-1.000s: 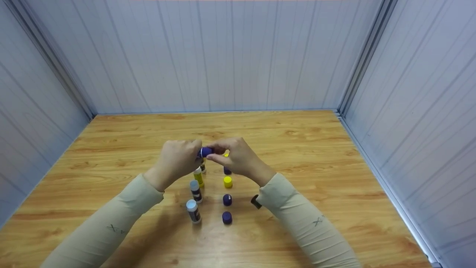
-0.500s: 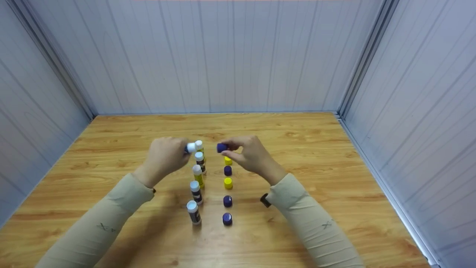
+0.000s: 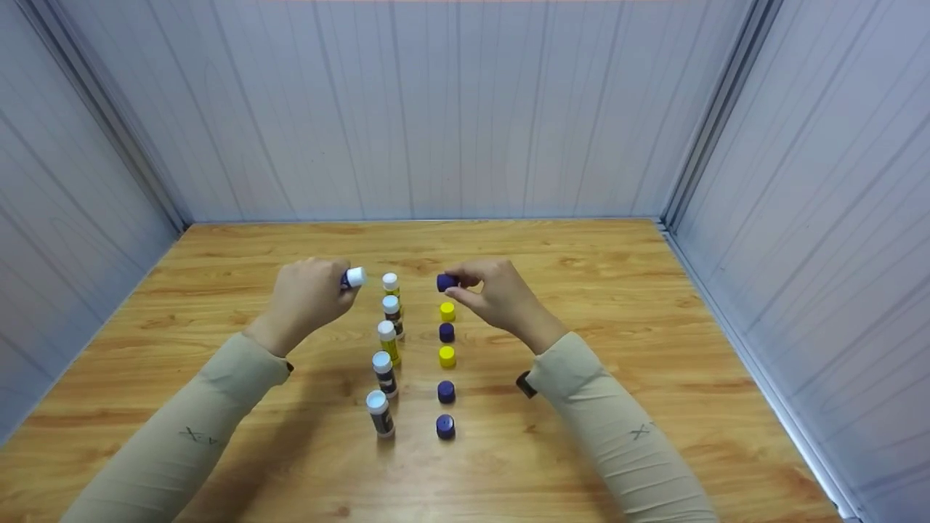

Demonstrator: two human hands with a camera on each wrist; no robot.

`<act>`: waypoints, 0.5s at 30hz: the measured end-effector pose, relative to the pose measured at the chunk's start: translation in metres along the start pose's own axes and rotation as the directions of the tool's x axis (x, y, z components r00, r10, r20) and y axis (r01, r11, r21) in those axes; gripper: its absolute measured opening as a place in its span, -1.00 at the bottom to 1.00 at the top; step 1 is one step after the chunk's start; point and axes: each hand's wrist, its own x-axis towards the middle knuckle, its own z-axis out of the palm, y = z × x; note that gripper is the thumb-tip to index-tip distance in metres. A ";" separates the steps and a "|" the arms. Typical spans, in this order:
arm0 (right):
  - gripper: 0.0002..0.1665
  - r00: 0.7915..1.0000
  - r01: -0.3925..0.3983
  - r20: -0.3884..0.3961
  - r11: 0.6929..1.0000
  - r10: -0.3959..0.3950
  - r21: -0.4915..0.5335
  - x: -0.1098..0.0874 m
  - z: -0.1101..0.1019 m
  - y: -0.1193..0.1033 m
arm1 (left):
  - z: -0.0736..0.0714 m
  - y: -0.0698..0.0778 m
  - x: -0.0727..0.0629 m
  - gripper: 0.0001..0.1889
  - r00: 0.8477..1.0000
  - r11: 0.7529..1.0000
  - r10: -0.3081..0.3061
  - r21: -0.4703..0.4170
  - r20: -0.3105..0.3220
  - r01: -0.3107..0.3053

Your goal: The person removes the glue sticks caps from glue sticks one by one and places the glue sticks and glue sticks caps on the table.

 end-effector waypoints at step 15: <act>-0.60 0.991 -0.031 0.126 0.995 0.042 -0.094 0.030 0.006 0.020 | 0.002 -0.008 0.005 -0.50 0.979 0.930 -0.178 -0.310 0.097 0.200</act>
